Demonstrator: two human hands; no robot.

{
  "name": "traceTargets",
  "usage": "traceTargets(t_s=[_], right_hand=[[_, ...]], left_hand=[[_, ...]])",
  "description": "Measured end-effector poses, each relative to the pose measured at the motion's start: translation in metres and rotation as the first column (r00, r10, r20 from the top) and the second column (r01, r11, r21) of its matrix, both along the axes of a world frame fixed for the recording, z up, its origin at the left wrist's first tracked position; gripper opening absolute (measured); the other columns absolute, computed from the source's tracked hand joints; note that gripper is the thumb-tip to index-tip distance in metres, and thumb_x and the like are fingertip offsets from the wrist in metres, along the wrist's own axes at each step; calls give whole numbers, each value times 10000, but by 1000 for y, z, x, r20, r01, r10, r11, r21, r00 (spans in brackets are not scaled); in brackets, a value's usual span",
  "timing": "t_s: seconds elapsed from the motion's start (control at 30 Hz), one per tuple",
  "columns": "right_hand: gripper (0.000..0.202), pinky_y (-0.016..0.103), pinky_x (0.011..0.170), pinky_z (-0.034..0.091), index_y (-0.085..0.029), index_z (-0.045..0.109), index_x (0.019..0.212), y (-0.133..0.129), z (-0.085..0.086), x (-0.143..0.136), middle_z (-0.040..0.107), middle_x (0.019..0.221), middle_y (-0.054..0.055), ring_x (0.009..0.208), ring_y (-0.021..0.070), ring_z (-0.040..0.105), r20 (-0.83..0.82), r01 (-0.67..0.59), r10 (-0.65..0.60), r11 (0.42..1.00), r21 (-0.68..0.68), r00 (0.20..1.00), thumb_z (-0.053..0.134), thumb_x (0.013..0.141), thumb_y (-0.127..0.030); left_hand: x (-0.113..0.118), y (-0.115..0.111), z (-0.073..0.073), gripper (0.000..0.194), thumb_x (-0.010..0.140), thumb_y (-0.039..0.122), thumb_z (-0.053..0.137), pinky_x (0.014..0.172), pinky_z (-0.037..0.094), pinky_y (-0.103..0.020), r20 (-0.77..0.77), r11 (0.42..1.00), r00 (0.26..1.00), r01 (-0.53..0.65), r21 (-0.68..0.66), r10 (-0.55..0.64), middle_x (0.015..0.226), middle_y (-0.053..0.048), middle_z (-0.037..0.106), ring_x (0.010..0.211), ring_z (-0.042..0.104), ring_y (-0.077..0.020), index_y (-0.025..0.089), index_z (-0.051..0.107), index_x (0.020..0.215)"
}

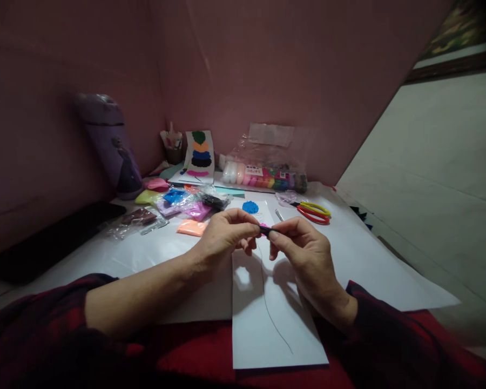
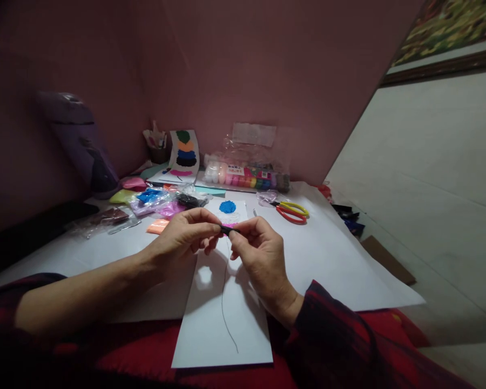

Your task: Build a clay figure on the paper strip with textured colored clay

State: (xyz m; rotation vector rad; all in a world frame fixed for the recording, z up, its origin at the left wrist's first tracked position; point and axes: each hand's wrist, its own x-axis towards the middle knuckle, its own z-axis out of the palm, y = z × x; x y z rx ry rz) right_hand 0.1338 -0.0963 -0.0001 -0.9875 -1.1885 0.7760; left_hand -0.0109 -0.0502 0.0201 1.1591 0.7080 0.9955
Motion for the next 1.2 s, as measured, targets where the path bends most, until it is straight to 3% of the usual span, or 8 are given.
traceTargets(t_s=[0.17, 0.37, 0.5, 0.7, 0.8, 1.03, 1.2], right_hand=[[121, 238, 463, 465, -179, 603, 782, 7, -4, 4, 602, 560, -49, 451, 95, 557, -61, 56, -58, 998, -42, 996, 712, 742, -213], [214, 257, 467, 505, -189, 623, 829, 8, -5, 2, 633, 643, -28, 499, 110, 569, -47, -59, 55, 994, -88, 997, 764, 703, -289], [219, 251, 543, 529, -201, 637, 857, 5, -2, 0, 644, 698, -29, 575, 108, 591, -14, -129, 128, 990, -54, 992, 778, 695, -242], [93, 254, 547, 517, -202, 674, 826, 1, 2, 0, 649, 711, -24, 567, 103, 583, 26, -116, 116, 993, 12, 993, 729, 753, -219], [100, 258, 545, 519, -198, 665, 819, 1, 2, 0, 653, 689, -21, 571, 113, 594, 2, -112, 112, 994, 2, 994, 733, 747, -209], [99, 247, 527, 503, -199, 652, 771, -1, 3, 0, 645, 651, -30, 554, 106, 584, 15, -87, 87, 996, 5, 996, 744, 740, -213], [112, 255, 492, 479, -195, 642, 734, -1, 3, -1, 629, 627, -29, 535, 114, 569, 17, -98, 98, 995, 1, 995, 748, 728, -230]], left_hand=[[-5, 4, 4, 145, 649, 83, 701, 490, 465, -201, 97, 996, 991, -84, -40, 88, 566, -5, 613, 508, 585, -99, 104, 622, 768], [-9, 8, 1, 207, 654, 235, 768, 440, 457, -192, 18, 998, 998, 59, 14, -60, 567, -16, 612, 516, 586, -107, 101, 666, 773], [-7, 6, -3, 249, 647, 307, 783, 408, 433, -175, -54, 995, 996, 73, 65, -69, 530, 22, 565, 464, 517, -72, 122, 650, 748], [-4, 1, 1, 282, 660, 295, 768, 398, 435, -187, -103, 992, 992, 85, 92, -76, 576, 28, 576, 459, 533, -81, 122, 603, 810], [-3, -3, 4, 251, 727, 296, 698, 400, 435, -196, -144, 983, 978, 166, 80, -154, 614, 2, 599, 446, 538, -81, 99, 627, 866], [-5, -2, 4, 226, 729, 280, 687, 428, 465, -216, -120, 972, 977, 194, 133, -179, 624, -22, 623, 491, 565, -99, 90, 645, 845], [-2, -4, 5, 150, 702, 227, 696, 413, 444, -209, -116, 987, 987, 126, 101, -114, 574, 11, 589, 423, 520, -73, 107, 625, 758]])
